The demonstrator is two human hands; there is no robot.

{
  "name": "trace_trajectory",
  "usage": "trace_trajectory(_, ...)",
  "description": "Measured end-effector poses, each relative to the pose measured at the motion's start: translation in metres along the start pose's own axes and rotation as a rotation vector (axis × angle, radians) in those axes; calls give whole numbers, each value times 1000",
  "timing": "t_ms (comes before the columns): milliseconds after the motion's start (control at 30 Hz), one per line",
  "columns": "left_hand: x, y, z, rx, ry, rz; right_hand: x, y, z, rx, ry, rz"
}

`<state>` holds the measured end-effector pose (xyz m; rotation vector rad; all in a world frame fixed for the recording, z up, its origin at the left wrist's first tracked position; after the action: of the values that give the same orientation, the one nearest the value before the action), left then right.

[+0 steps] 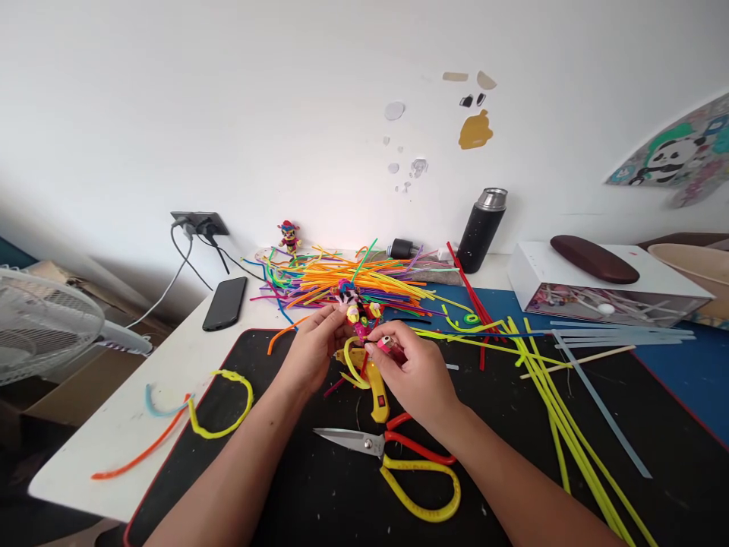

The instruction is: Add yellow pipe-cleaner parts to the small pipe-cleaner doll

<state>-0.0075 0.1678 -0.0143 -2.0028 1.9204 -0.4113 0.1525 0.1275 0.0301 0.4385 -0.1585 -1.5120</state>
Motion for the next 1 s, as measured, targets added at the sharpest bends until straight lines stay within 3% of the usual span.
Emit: trace_trajectory(1000, 1, -5, -3, 19, 17, 13, -2, 1, 0, -5, -58, 12)
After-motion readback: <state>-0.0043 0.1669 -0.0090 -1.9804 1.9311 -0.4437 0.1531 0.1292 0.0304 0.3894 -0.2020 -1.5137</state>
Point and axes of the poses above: each hand's wrist, its own x-axis away from the middle knuckle, its own y-axis out of the back of the hand, z = x × y, the point moved 10 cm from there along -x, towards the middle knuckle, and after that the axes turned 11 degrees about -y, right-handed, at the moved point
